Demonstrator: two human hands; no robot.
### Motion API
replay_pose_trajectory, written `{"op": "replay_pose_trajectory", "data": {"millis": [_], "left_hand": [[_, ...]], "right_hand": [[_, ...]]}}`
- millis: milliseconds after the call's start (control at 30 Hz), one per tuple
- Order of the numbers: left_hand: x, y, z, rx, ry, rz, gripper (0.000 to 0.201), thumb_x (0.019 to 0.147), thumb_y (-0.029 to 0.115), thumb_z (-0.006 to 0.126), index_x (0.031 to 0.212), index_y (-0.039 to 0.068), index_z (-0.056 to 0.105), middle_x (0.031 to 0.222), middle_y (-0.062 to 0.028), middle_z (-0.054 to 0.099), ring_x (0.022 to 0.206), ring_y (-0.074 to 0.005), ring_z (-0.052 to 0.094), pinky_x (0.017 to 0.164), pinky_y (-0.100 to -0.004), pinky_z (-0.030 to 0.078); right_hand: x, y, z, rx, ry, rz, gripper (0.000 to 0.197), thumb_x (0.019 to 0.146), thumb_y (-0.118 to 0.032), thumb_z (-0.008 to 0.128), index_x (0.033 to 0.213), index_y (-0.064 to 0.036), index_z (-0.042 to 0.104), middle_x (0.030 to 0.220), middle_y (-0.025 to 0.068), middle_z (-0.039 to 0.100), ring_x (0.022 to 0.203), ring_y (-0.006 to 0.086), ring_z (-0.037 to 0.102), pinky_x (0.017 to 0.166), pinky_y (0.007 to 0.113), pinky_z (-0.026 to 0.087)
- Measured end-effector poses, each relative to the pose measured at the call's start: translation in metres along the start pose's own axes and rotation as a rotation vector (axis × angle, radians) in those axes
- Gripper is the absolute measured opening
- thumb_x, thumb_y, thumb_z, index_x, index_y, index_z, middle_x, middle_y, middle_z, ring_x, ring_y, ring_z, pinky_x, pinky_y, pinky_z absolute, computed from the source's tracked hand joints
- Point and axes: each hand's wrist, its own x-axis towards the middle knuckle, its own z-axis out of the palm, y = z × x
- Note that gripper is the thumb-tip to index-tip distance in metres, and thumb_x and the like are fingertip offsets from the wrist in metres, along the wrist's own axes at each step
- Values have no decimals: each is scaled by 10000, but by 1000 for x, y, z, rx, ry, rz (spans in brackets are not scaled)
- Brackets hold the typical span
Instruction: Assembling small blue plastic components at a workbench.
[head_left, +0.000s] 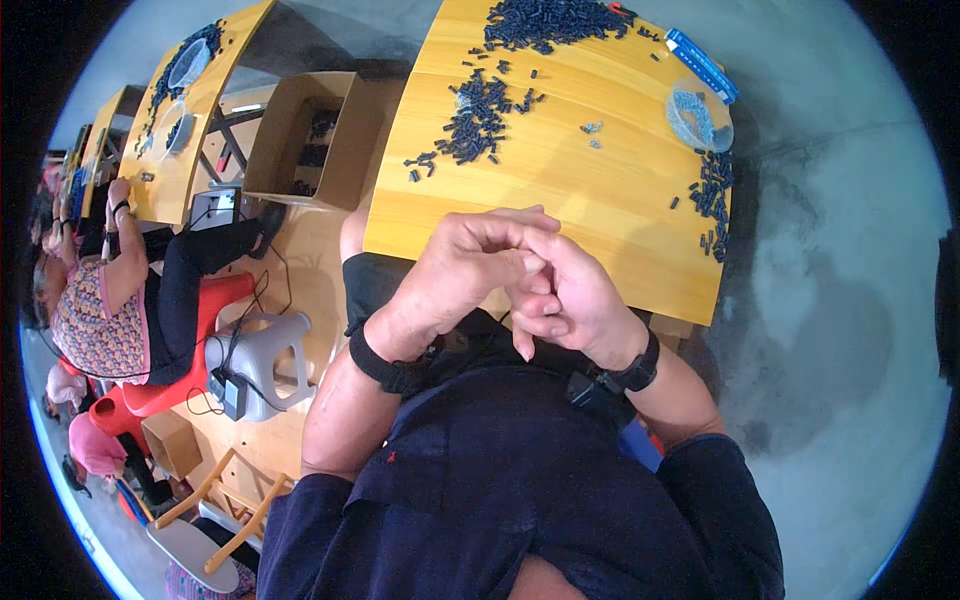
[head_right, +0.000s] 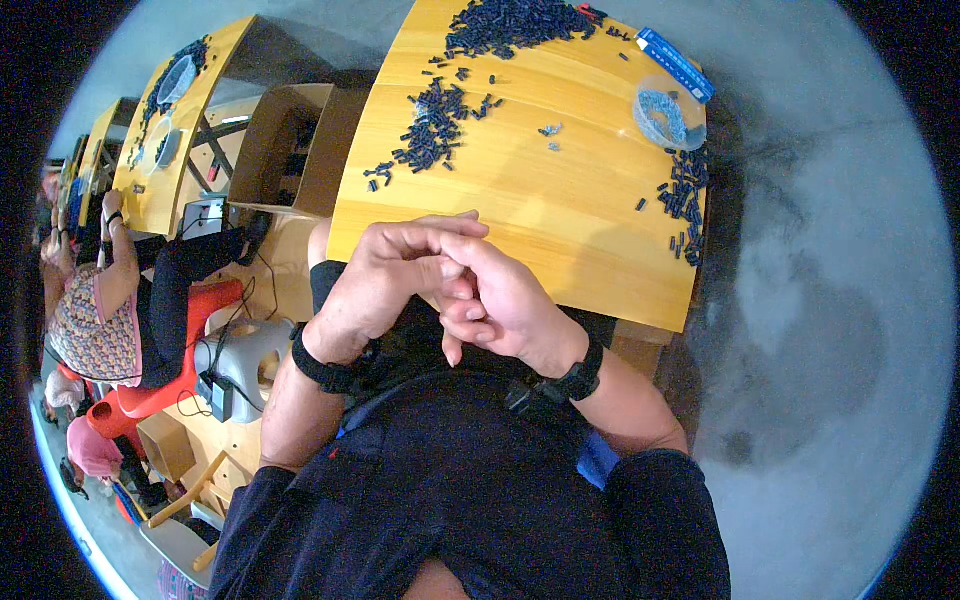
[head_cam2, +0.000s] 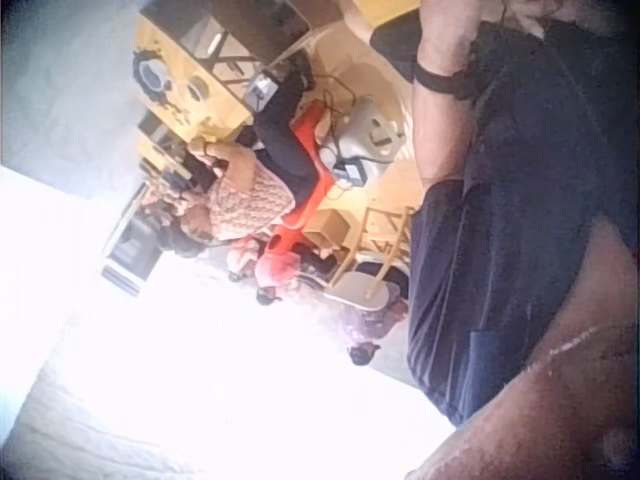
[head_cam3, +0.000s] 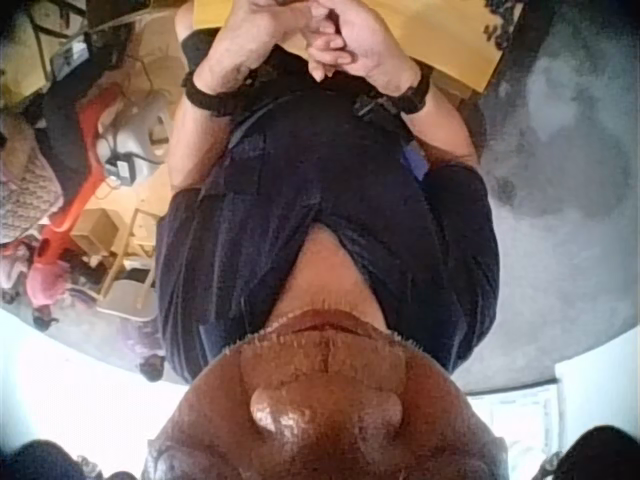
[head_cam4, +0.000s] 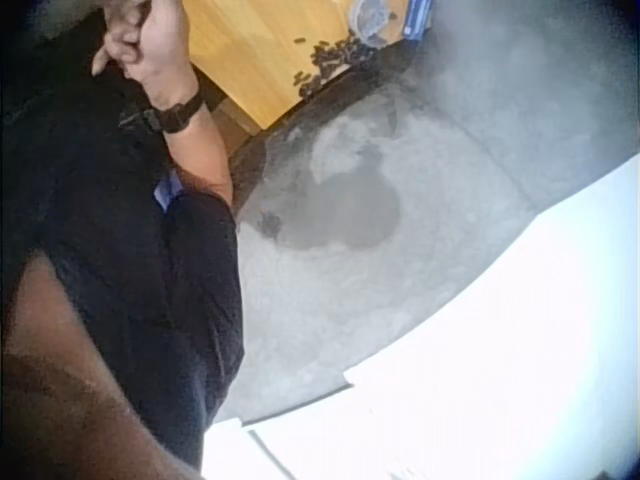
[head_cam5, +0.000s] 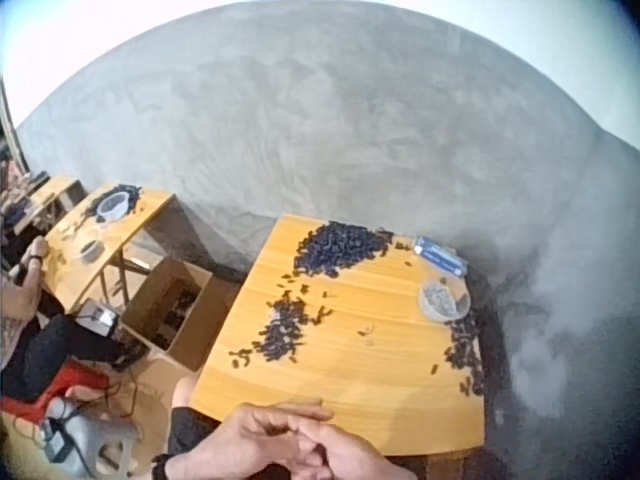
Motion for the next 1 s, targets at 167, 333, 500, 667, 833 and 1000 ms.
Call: {"op": "replay_pose_trajectory", "data": {"millis": [167, 333, 500, 667, 833, 1000], "left_hand": [[4, -3, -3, 52, 37, 12, 57, 808, 2, 624, 819, -26, 673, 1014, -126, 644, 891, -133, 586, 828, -279, 440], [6, -14, -5, 21, 41, 50, 79, 825, 20, 615, 859, -30, 666, 905, -110, 664, 806, -101, 593, 747, -252, 463], [16, -40, -11, 234, 11, 92, 262, 829, 28, 623, 1086, -25, 619, 942, -69, 656, 807, -104, 597, 754, -247, 477], [28, -65, -26, 405, 237, -54, 390, 787, 63, 680, 1142, -50, 569, 1050, -101, 628, 892, -142, 589, 792, -256, 468], [46, -72, -52, 348, 252, -79, 283, 810, 109, 657, 1046, -41, 617, 893, -70, 646, 814, -115, 578, 692, -233, 459], [61, -83, -68, 211, 395, -186, 198, 849, 156, 622, 955, -11, 631, 780, -37, 634, 668, -104, 594, 588, -224, 458]], "right_hand": [[-3, -12, 3, -56, -8, 34, 649, 901, -667, 205, 752, -87, 455, 507, -7, 374, 329, 110, 382, 453, 400, 554], [-4, -13, 0, -85, 22, 64, 697, 882, -703, 199, 682, -86, 453, 526, -4, 392, 367, 117, 419, 468, 390, 560], [-2, -8, -16, -461, 336, -70, 554, 932, -543, 388, 699, -55, 508, 544, 3, 430, 387, 99, 428, 393, 289, 466], [-14, -41, -77, -1822, 852, -531, 410, 874, -351, 559, 672, 5, 553, 598, 164, 594, 596, 340, 612, 575, 429, 486], [-47, -77, -127, -2128, 1199, -273, 368, 841, -355, 586, 791, 9, 575, 714, 218, 621, 690, 394, 616, 629, 477, 490], [-43, -88, -126, -2122, 1289, -349, 290, 821, -293, 604, 840, -6, 570, 754, 205, 624, 713, 391, 613, 641, 472, 487]]}}
